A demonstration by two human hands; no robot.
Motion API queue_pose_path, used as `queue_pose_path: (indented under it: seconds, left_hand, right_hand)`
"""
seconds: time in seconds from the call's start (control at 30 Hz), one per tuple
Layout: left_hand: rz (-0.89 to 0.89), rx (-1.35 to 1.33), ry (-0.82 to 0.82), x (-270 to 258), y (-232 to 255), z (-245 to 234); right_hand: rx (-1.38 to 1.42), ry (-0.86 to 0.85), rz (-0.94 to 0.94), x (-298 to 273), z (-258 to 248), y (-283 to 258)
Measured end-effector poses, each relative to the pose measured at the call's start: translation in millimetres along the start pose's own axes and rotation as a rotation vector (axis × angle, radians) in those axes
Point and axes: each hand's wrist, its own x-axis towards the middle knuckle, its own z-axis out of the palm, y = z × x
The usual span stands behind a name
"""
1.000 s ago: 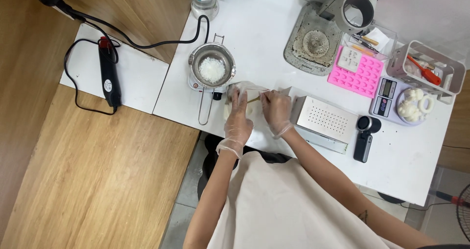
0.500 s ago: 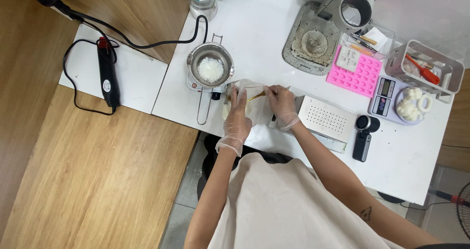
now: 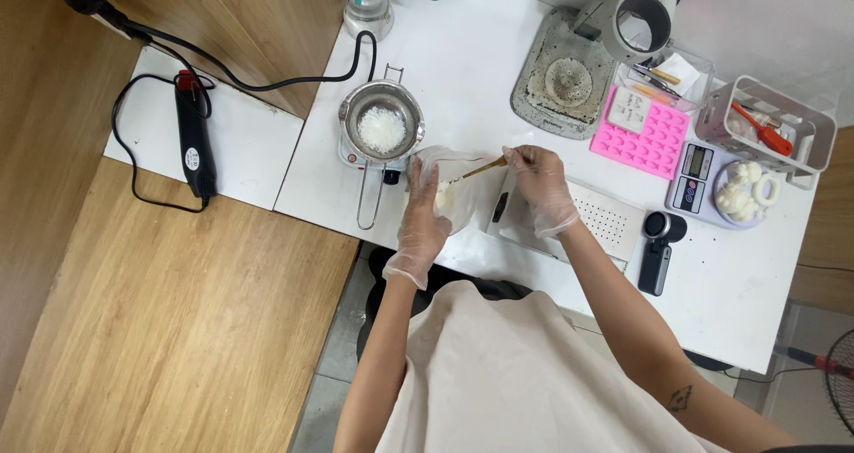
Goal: Transferring wax flakes from a container into a melting pot using a spoon.
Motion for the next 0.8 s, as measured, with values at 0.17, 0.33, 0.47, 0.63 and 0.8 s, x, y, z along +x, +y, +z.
queue_pose_path:
  seconds: [0.17,0.33,0.47,0.63,0.8]
  left_hand:
    - [0.018,-0.183,0.031,-4,-4,-9]
    - [0.013,-0.241,0.049,-5,-7,-13]
    - [0.03,-0.272,0.053,-5,-8,-14]
    - [0.054,-0.264,0.068,-4,-10,-10]
    - [0.069,-0.212,0.075,-2,-16,-6]
  right_hand:
    - [0.129,-0.007,0.052,-14,-30,-39]
    - [0.169,0.014,0.062,-8,-49,-65]
    - [0.185,-0.02,-0.01,8,-51,-96]
    - [0.248,0.022,-0.048,34,-20,-131]
    - [-0.009,0.199,-0.612,50,37,-144]
